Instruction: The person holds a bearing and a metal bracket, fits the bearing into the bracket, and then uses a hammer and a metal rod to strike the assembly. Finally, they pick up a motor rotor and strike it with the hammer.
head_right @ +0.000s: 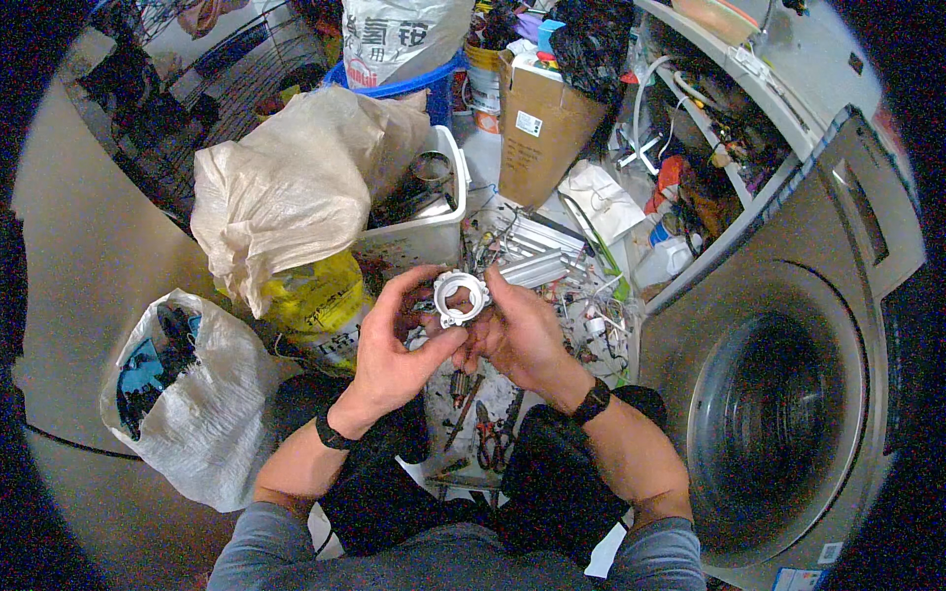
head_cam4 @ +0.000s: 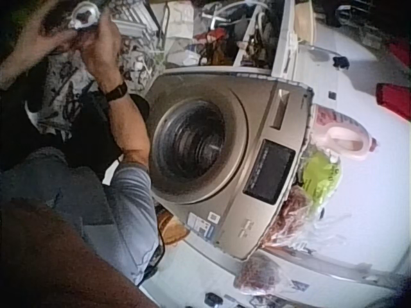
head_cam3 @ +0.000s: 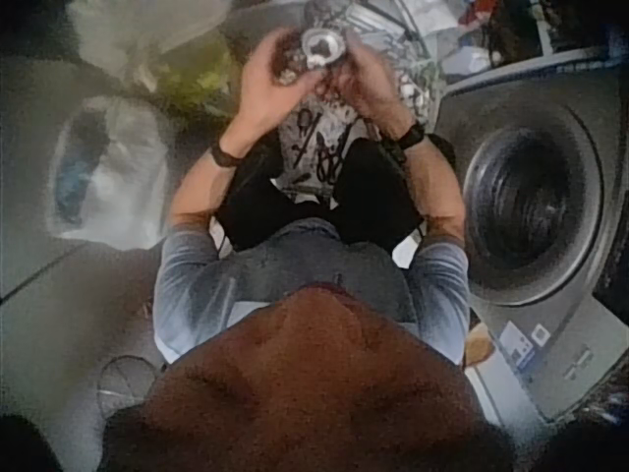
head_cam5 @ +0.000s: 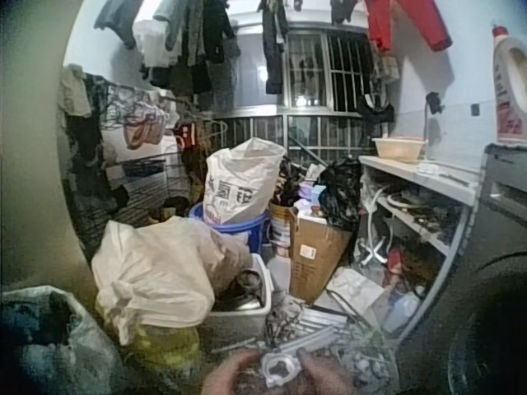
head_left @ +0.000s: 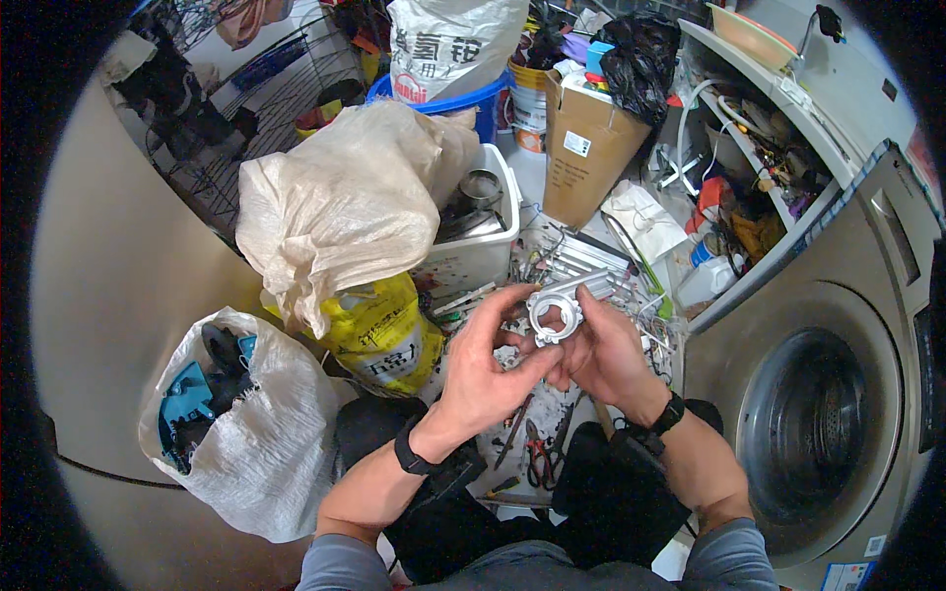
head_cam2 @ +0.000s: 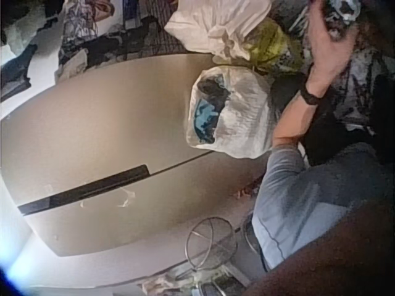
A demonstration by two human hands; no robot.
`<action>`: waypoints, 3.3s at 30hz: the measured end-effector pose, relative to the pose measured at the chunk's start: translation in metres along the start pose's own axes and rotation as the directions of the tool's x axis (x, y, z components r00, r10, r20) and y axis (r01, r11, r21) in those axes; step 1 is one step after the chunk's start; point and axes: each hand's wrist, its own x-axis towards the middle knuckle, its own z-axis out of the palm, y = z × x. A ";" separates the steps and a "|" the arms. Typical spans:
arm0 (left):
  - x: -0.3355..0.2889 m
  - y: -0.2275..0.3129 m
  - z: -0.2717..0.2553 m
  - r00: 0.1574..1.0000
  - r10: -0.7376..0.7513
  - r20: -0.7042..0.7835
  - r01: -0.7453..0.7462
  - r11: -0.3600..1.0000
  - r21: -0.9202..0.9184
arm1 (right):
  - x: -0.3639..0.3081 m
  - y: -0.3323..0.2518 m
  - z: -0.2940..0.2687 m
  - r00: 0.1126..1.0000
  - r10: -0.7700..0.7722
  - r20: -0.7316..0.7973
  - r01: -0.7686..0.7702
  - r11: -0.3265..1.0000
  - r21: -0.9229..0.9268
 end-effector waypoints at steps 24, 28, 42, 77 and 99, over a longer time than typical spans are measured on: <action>0.001 -0.021 0.001 0.985 0.133 -0.109 -0.112 0.978 0.177 | 0.001 -0.004 0.006 0.615 -0.538 0.576 0.339 -0.479 -0.810; 0.001 -0.020 0.003 0.985 0.132 -0.114 -0.108 0.975 0.196 | 0.001 -0.003 0.007 0.582 -0.527 0.619 0.297 -0.571 -0.765; 0.016 -0.041 0.002 0.984 -0.111 0.138 0.174 0.758 -0.628 | -0.004 -0.001 0.005 0.683 -0.556 0.473 0.341 -0.330 -0.880; 0.040 -0.045 0.010 0.914 -0.228 0.337 0.368 0.815 -0.448 | -0.023 -0.021 -0.015 0.835 -0.514 0.197 0.209 -0.035 -0.977; 0.031 -0.051 -0.003 0.919 -0.165 0.359 0.314 0.856 -0.411 | -0.011 -0.019 -0.022 0.892 -0.449 0.056 0.188 0.254 -0.949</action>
